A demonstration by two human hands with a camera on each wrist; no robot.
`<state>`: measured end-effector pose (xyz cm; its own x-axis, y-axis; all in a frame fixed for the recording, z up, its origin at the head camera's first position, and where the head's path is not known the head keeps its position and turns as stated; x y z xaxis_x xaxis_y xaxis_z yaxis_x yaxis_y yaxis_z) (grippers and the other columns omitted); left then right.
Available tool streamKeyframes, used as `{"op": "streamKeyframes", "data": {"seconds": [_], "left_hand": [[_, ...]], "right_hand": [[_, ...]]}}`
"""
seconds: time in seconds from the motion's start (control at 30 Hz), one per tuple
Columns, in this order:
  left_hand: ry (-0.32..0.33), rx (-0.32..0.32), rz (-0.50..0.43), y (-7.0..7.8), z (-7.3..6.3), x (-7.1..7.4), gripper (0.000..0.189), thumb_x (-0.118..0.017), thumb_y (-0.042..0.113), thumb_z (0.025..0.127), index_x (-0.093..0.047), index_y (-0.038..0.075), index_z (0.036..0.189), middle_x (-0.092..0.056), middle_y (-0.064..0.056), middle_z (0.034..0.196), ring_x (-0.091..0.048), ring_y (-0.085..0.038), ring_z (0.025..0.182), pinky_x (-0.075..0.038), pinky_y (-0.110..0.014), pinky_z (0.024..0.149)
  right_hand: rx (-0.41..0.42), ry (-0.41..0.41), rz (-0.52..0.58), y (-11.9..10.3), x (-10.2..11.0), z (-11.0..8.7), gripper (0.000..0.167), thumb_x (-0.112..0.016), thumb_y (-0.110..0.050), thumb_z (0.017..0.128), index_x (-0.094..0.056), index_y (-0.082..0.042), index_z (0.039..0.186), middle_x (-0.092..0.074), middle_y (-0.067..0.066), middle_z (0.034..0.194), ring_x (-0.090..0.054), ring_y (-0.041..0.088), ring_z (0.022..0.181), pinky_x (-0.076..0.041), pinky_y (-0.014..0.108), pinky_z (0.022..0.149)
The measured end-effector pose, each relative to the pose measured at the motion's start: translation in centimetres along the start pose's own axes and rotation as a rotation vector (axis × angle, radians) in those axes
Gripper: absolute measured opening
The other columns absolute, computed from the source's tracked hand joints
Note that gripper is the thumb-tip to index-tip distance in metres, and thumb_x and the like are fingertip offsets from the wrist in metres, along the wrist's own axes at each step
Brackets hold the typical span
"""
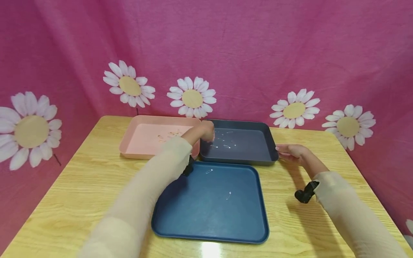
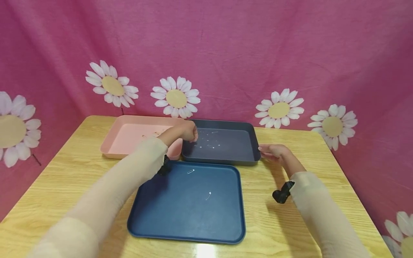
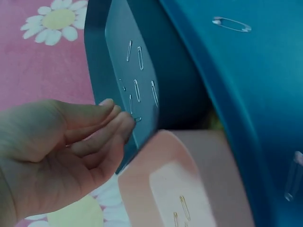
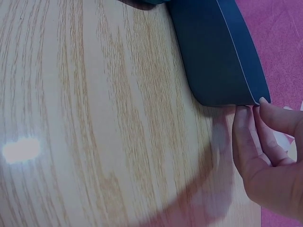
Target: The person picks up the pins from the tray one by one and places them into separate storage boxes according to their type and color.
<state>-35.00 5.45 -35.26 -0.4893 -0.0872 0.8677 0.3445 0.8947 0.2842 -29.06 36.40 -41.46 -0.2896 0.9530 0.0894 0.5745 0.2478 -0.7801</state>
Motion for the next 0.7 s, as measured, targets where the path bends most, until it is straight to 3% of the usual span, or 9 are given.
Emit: {"op": "streamKeyframes", "data": {"seconds": [0.13,0.23,0.43,0.7], "left_hand": [[0.084,-0.101,-0.17,-0.6,-2.6,-0.1,0.006,-0.066,0.008,0.088,-0.069,0.003,0.089,-0.064,-0.006,0.084,-0.052,-0.013,0.076,-0.047,-0.019,0.066],[0.123,-0.173,-0.232,-1.2,-4.7,-0.6,0.008,-0.068,0.004,0.087,-0.07,0.0,0.093,-0.068,-0.012,0.091,-0.057,-0.016,0.079,-0.054,-0.023,0.071],[0.198,-0.275,-0.215,-2.3,-8.6,-1.7,0.006,-0.068,0.003,0.085,-0.07,0.0,0.089,-0.071,-0.012,0.085,-0.064,-0.018,0.08,-0.055,-0.026,0.075],[0.226,-0.291,-0.193,-3.9,-12.2,-4.0,0.007,-0.067,0.004,0.088,-0.071,0.002,0.093,-0.071,-0.008,0.086,-0.062,-0.014,0.075,-0.058,-0.029,0.076]], "right_hand": [[0.005,-0.01,0.008,-0.1,0.0,0.0,0.067,-0.048,-0.015,0.1,-0.009,0.007,0.15,-0.064,-0.019,0.081,-0.062,-0.005,0.081,-0.056,0.012,0.08],[0.006,-0.004,0.014,-0.1,-0.1,-0.2,0.068,-0.049,-0.016,0.1,-0.01,0.007,0.15,-0.064,-0.019,0.08,-0.063,-0.005,0.081,-0.056,0.013,0.08],[0.012,-0.003,0.036,-0.1,0.0,-0.3,0.07,-0.052,-0.016,0.099,-0.01,0.008,0.15,-0.064,-0.017,0.08,-0.063,-0.004,0.081,-0.056,0.013,0.079],[0.015,-0.001,0.053,0.0,0.1,-0.2,0.07,-0.053,-0.015,0.098,-0.012,0.008,0.149,-0.066,-0.016,0.08,-0.064,-0.003,0.08,-0.057,0.013,0.077]]}}
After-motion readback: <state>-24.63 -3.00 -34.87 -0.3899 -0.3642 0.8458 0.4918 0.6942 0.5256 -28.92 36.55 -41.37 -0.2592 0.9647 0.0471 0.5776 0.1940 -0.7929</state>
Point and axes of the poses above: each hand's wrist, its own z-axis towards the middle knuckle, its own x-axis out of the back of the hand, y = z × x, the point moved 6 cm from there along z, towards the middle knuckle
